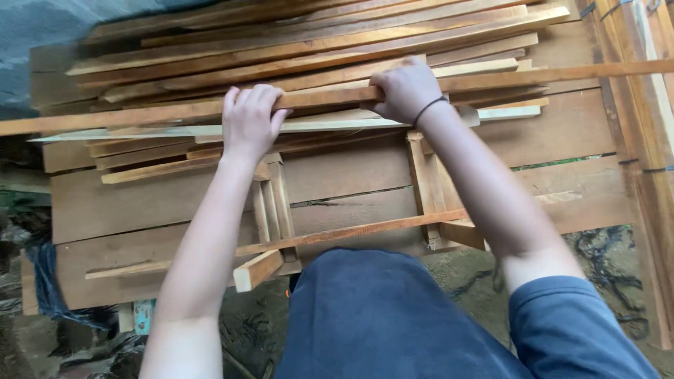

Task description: The person ties a bundle of wooden planks together using a black strap, securing it with a knot. They then lift the tied bundle and place it on a nearby stack of wood before returning to the workbench to arrange more planks.

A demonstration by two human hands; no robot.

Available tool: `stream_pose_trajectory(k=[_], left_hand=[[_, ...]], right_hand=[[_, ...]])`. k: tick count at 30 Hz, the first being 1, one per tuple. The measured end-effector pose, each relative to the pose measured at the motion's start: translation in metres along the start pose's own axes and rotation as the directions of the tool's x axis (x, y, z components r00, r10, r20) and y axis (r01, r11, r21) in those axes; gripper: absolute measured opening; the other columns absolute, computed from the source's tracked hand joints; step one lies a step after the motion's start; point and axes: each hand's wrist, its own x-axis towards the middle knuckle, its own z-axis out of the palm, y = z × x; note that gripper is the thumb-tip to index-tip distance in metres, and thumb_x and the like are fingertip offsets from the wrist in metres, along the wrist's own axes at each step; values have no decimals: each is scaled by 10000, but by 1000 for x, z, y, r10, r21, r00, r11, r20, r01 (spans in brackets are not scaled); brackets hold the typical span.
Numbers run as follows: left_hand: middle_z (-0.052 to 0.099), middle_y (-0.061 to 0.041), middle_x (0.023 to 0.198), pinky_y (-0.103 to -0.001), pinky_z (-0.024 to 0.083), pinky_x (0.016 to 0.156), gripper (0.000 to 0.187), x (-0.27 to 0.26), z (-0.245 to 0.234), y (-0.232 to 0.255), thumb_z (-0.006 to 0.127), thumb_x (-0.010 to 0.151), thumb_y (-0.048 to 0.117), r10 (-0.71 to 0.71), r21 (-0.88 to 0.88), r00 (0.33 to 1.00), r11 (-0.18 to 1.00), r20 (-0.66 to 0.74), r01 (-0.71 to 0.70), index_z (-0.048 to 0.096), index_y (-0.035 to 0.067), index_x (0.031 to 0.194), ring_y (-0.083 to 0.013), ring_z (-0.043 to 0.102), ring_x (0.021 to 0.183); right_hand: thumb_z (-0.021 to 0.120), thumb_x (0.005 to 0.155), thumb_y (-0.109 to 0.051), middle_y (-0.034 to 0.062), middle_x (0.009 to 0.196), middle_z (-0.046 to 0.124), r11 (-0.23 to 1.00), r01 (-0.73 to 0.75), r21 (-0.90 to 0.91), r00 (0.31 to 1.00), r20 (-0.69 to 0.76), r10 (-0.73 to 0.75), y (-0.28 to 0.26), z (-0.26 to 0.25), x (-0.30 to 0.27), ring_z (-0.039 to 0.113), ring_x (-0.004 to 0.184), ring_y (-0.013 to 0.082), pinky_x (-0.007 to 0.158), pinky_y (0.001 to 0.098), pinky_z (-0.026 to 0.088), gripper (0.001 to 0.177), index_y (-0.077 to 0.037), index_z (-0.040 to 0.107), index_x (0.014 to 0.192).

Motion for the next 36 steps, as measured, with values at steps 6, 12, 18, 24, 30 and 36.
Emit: stream_pose_trajectory(k=[6, 12, 18, 24, 30, 36], left_hand=[[734, -165, 1078, -566, 506, 910, 327, -22, -34, 4, 713, 928, 308, -15, -171, 834, 977, 551, 130, 609, 126, 1179, -434, 718, 1025], [732, -195, 1137, -564, 527, 926, 337, -55, -47, 39, 665, 942, 337, -36, -237, 620, 905, 784, 352, 585, 169, 1223, -449, 693, 1097], [718, -230, 1163, -555, 517, 956, 354, -65, 6, 18, 682, 945, 303, -24, -299, 669, 882, 743, 364, 585, 160, 1254, -461, 663, 1145], [737, -191, 1186, -548, 525, 964, 372, -68, 51, 4, 727, 908, 265, 39, -381, 654, 838, 756, 390, 641, 145, 1250, -434, 660, 1170], [726, -203, 1206, -524, 546, 988, 355, -103, 146, -4, 747, 898, 239, 41, -329, 553, 838, 832, 434, 674, 132, 1229, -412, 661, 1186], [710, -183, 1263, -500, 541, 1035, 389, -120, 193, -11, 733, 919, 252, 47, -256, 436, 864, 899, 434, 653, 156, 1287, -375, 646, 1236]], right_hand=[[682, 835, -615, 10, 753, 725, 980, -56, 189, 987, 162, 25, -15, 0, -50, 759, 850, 308, 786, 463, 578, 368, -247, 688, 824], [674, 839, -591, 88, 785, 733, 940, -106, 324, 949, 315, -2, -36, -10, -86, 739, 880, 385, 766, 500, 585, 348, -248, 687, 902], [651, 850, -615, 129, 899, 753, 949, -134, 286, 920, 391, 12, -40, 21, -76, 729, 983, 393, 845, 523, 578, 407, -227, 708, 960], [629, 829, -671, 76, 1053, 778, 937, -223, 269, 858, 510, 58, -37, 85, -64, 723, 1092, 332, 939, 491, 571, 464, -355, 725, 1155], [659, 811, -645, 55, 1105, 788, 923, -276, 269, 811, 580, 73, -47, 145, -65, 727, 1107, 325, 971, 480, 572, 477, -383, 731, 1203], [667, 812, -636, -10, 1122, 771, 931, -238, 275, 822, 568, 42, -50, 191, -68, 726, 1119, 269, 968, 438, 579, 462, -369, 732, 1183]])
